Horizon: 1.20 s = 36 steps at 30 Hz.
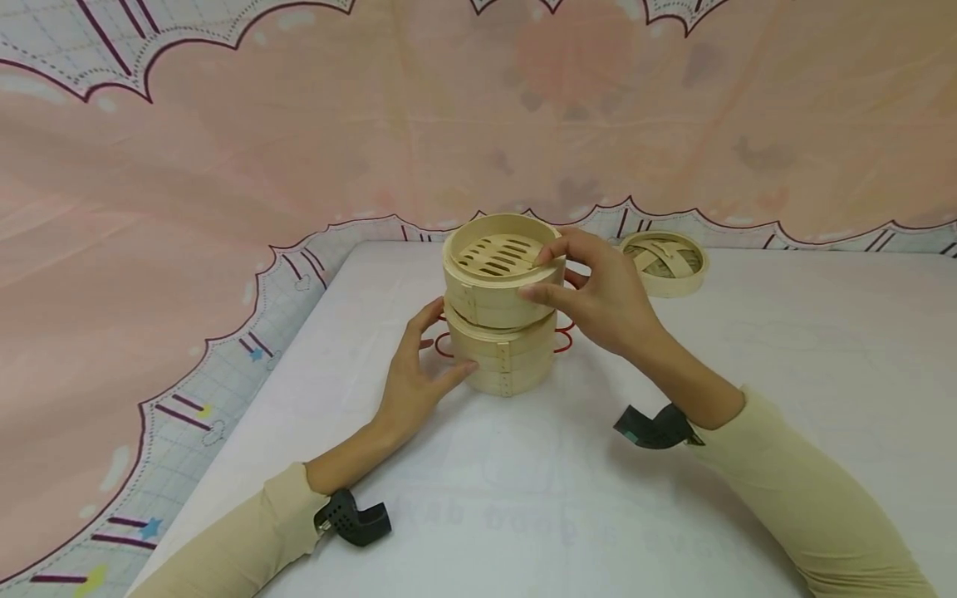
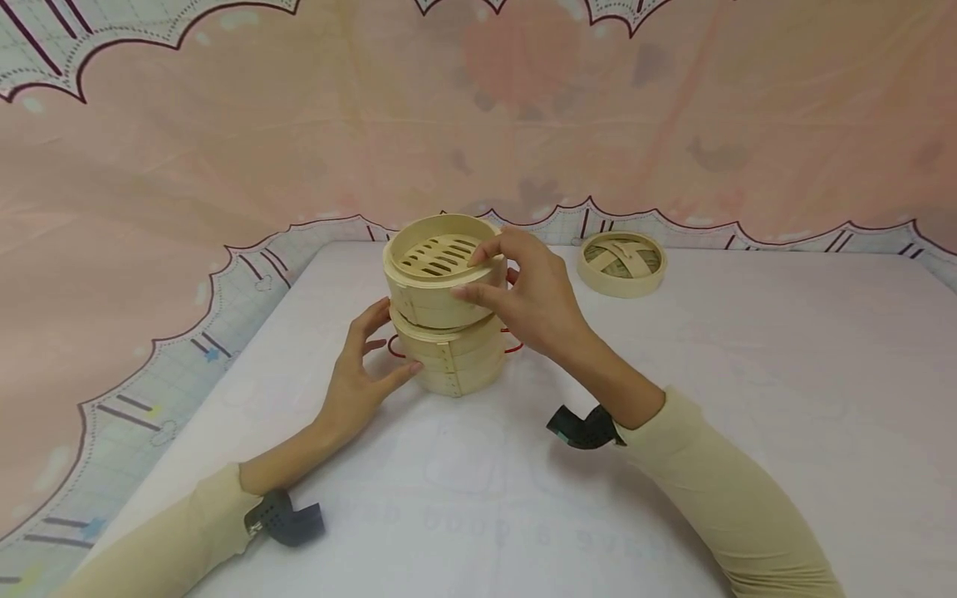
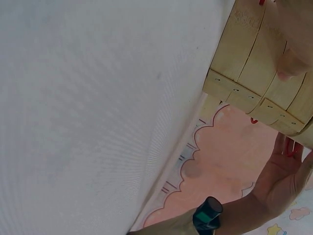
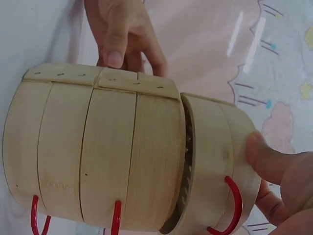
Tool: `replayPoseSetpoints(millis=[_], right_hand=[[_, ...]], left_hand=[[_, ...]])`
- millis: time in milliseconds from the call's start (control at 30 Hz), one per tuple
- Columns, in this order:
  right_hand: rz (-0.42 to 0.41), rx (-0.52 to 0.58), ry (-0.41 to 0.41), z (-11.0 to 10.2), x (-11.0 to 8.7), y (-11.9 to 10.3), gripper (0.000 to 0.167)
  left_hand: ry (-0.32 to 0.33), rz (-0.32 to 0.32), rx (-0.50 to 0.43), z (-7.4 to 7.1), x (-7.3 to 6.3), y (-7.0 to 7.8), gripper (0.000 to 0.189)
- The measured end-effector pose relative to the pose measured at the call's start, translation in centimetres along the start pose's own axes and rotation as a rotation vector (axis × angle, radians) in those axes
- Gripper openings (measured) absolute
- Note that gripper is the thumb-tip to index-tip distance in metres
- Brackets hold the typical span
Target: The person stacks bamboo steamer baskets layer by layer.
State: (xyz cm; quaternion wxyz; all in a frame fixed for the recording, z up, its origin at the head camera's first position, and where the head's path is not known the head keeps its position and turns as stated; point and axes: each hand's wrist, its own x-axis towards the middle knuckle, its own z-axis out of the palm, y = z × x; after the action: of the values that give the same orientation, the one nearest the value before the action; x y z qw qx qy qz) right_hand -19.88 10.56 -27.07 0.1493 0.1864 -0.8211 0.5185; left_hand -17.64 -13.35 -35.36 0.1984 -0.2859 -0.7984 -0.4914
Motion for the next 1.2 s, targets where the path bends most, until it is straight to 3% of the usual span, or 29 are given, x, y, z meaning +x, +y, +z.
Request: replayPoseSetpoints(millis=[400, 633, 700, 800, 1033, 1200], right_hand=[[0.003, 0.010, -0.017, 0.5, -0.4, -0.2, 0.029], [0.016, -0.013, -0.024, 0.5, -0.6, -0.2, 0.029], [0.019, -0.021, -0.026, 0.5, -0.6, -0.2, 0.029], [0.024, -0.047, -0.037, 0.5, -0.5, -0.3, 0.030], [0.056, -0.088, -0.043, 0.5, -0.5, -0.3, 0.032], [0.081, -0.089, -0.064, 0.5, -0.4, -0.2, 0.033]], left_hand=[[0.001, 0.006, 0.005, 0.1, 0.0, -0.1, 0.080], [0.005, -0.002, 0.010, 0.6, -0.3, -3.3, 0.089], [0.002, -0.005, 0.016, 0.6, -0.3, -3.7, 0.090], [0.002, 0.001, 0.017, 0.5, -0.3, -3.1, 0.089], [-0.001, -0.005, 0.004, 0.1, 0.0, -0.2, 0.083], [0.006, 0.000, 0.003, 0.4, -0.1, -1.8, 0.087]])
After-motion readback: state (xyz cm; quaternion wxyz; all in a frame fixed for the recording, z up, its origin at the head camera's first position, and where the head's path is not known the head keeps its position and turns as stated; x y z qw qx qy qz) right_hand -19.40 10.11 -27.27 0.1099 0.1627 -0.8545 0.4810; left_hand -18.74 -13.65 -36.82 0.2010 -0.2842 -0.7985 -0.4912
